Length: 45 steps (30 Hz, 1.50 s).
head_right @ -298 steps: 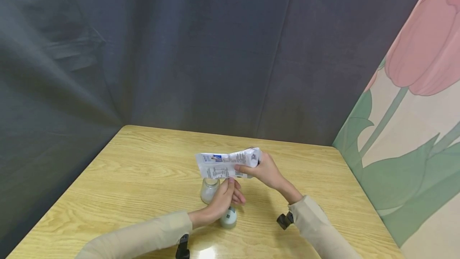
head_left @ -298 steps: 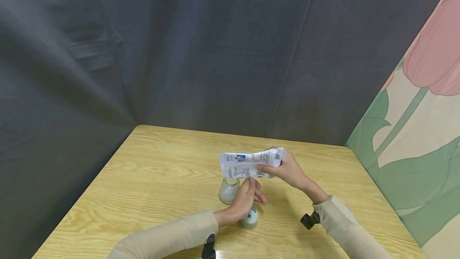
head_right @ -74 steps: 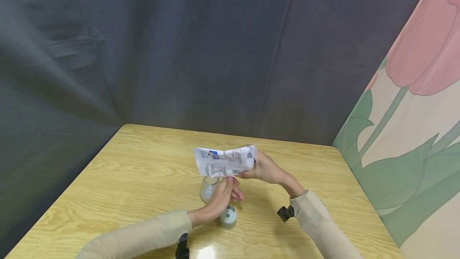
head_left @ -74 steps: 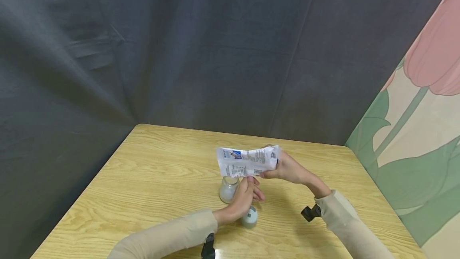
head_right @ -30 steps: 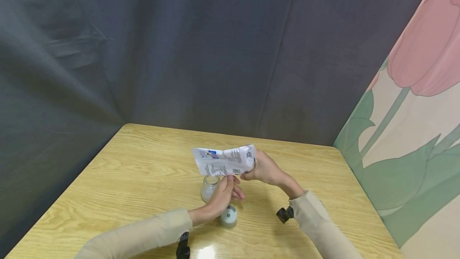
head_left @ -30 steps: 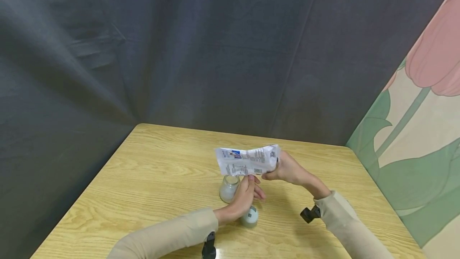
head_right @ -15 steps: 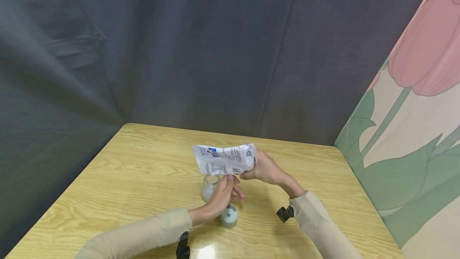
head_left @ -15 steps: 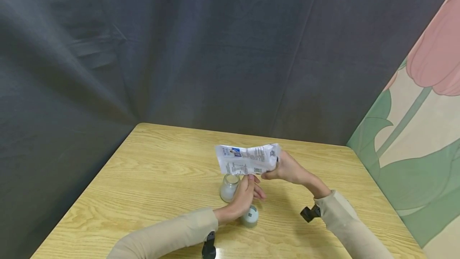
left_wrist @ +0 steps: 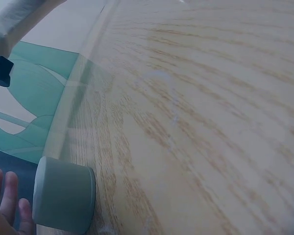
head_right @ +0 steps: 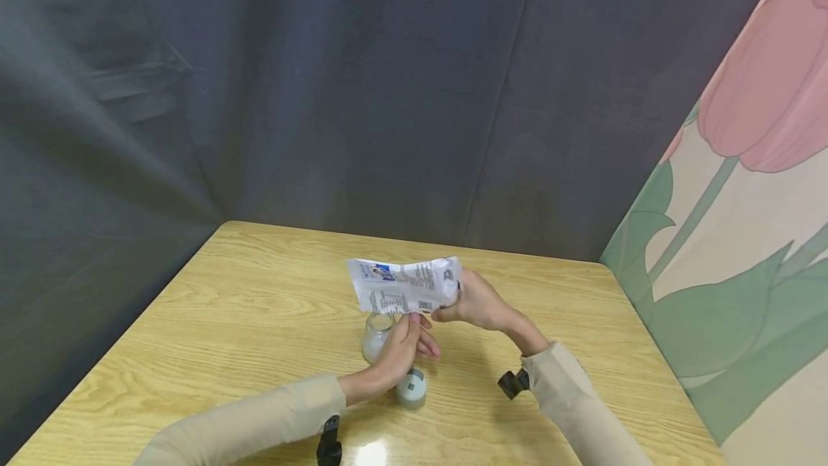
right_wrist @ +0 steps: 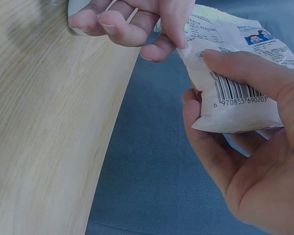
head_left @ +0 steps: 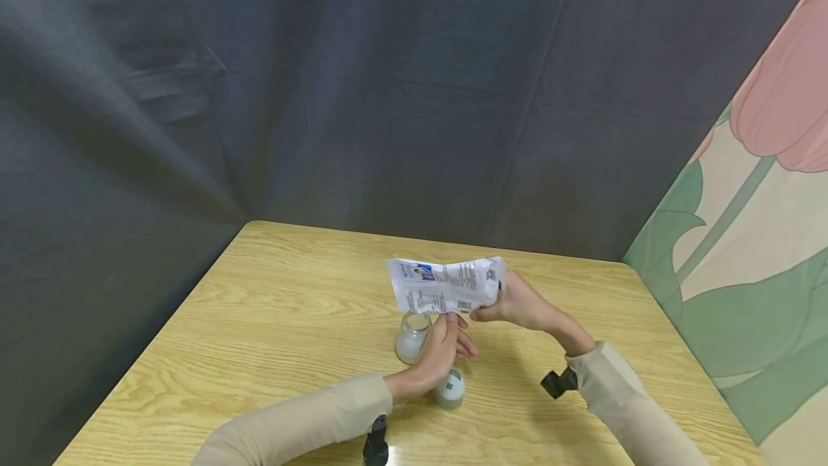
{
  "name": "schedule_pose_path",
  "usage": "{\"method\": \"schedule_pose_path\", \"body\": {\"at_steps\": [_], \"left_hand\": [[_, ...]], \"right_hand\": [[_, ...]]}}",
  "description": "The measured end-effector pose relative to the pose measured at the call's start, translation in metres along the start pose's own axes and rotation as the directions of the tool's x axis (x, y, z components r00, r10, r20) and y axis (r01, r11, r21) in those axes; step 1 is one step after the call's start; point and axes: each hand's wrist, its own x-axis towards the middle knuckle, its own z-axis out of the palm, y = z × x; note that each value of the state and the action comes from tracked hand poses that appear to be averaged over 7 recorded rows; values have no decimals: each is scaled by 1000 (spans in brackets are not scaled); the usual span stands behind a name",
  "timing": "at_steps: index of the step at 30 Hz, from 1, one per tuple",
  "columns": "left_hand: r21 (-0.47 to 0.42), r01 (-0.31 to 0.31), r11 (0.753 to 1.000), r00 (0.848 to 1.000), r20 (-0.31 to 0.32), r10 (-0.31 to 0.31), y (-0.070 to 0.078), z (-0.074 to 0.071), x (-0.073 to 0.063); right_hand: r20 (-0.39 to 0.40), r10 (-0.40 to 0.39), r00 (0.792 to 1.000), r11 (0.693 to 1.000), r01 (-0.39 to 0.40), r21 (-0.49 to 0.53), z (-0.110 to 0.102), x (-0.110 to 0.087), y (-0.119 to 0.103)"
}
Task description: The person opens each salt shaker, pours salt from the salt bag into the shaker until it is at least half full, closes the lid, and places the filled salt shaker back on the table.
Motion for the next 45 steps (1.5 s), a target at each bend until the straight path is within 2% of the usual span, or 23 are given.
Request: {"method": "schedule_pose_path", "body": {"at_steps": [45], "left_hand": [[29, -10, 1000, 1000, 7, 10, 2, 1, 2]], "right_hand": [[8, -8, 1000, 1000, 8, -17, -2, 1, -2]]}}
